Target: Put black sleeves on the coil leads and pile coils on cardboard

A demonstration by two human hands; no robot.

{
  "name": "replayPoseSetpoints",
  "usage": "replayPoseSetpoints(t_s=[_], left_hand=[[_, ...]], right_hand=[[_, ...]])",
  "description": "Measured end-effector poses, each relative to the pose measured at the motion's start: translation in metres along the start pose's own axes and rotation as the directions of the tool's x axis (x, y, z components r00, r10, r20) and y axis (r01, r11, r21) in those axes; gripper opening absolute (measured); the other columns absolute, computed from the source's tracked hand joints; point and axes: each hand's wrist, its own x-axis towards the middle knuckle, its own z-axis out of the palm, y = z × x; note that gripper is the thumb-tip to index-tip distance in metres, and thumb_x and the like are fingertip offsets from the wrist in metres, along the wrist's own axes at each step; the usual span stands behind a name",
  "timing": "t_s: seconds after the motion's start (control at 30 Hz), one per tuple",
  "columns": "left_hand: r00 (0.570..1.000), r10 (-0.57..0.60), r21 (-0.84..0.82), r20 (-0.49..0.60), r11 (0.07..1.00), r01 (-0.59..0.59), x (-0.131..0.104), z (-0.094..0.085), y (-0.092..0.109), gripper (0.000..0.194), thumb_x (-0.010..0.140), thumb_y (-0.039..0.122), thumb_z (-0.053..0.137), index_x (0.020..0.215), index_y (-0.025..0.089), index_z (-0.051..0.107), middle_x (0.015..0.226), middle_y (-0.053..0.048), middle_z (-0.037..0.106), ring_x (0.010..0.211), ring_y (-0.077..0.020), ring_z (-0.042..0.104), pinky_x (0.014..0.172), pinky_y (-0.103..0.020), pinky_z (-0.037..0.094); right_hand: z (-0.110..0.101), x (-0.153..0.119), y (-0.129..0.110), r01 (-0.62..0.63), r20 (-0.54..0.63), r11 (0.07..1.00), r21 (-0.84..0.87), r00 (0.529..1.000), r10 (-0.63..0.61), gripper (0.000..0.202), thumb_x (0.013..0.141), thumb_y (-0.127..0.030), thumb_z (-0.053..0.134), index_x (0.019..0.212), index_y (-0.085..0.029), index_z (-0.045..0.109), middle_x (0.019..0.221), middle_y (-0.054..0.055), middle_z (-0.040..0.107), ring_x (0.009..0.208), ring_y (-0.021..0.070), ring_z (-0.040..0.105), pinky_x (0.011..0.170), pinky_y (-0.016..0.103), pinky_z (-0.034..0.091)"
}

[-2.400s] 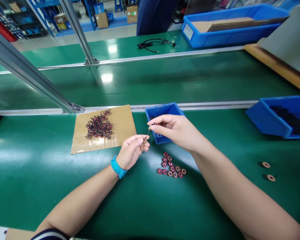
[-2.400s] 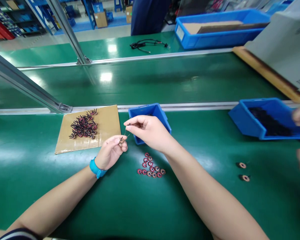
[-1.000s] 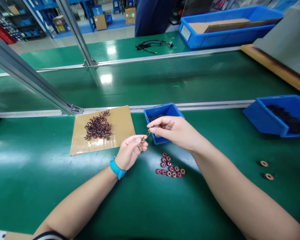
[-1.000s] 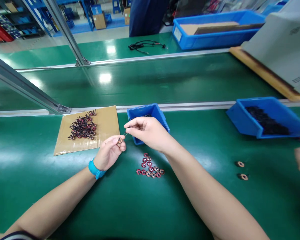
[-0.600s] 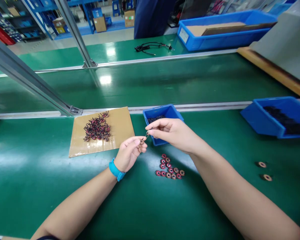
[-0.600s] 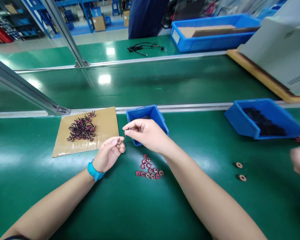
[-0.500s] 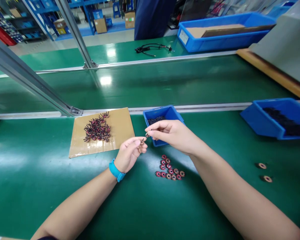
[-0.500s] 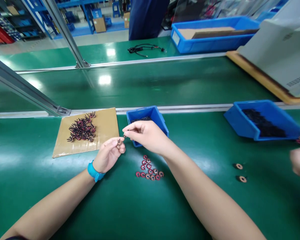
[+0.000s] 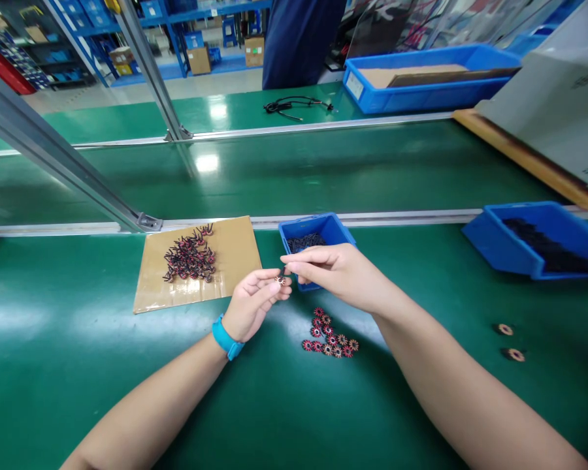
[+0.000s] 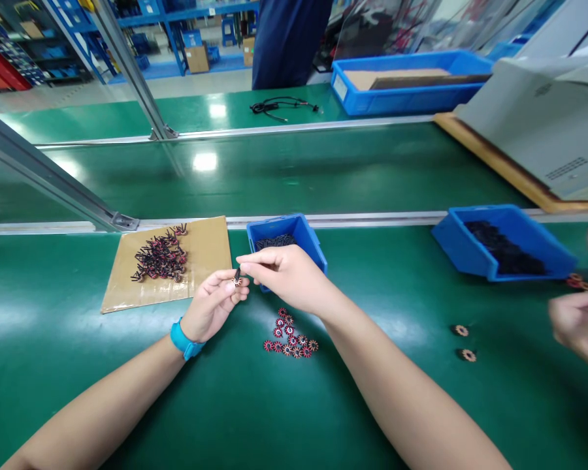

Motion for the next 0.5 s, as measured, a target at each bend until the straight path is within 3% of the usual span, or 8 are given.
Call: replayPoseSetpoints(t_s=[0.17, 0.33, 0.5], left_hand=[[1.000, -0.003, -0.012, 0.000, 1.000, 0.003, 0.0005, 0.0012, 0.0002, 0.032, 0.063, 0.023, 0.077, 0.093, 0.016, 0.069, 0.081, -0.005, 0.073, 0.070, -0.0123, 0.066, 0.069, -0.026, 0.051], [1.000, -0.001, -0.023, -0.030, 1.000, 0.000, 0.0003, 0.0030, 0.0006, 0.029, 0.061, 0.024, 0.079, 0.087, 0.016, 0.070, 0.079, -0.005, 0.073, 0.068, -0.0117, 0.066, 0.068, -0.025, 0.051], [0.997, 0.023, 0.014, -0.074, 1.000, -0.022, 0.0014, 0.0022, -0.0001, 0.028, 0.056, 0.023, 0.082, 0.079, 0.016, 0.067, 0.077, -0.003, 0.072, 0.068, -0.0113, 0.065, 0.068, -0.025, 0.051]], right_hand=[[-0.0002, -0.0009, 0.0009, 0.003, -0.022, 0.999, -0.040, 1.000, -0.004, 0.027, 0.078, -0.034, 0.058, 0.090, -0.017, 0.074, 0.077, 0.006, 0.072, 0.062, 0.0138, 0.063, 0.061, 0.029, 0.052], [-0.0007, 0.0006, 0.0031, 0.091, -0.156, 0.992, -0.092, 0.982, -0.104, 0.024, 0.077, -0.033, 0.060, 0.088, -0.018, 0.074, 0.079, 0.005, 0.070, 0.064, 0.0136, 0.062, 0.060, 0.029, 0.051], [0.0017, 0.0002, -0.0006, 0.012, -0.190, 0.999, -0.034, 0.982, -0.018, 0.021, 0.073, -0.034, 0.065, 0.084, -0.018, 0.074, 0.075, 0.005, 0.072, 0.062, 0.0154, 0.063, 0.057, 0.030, 0.052]])
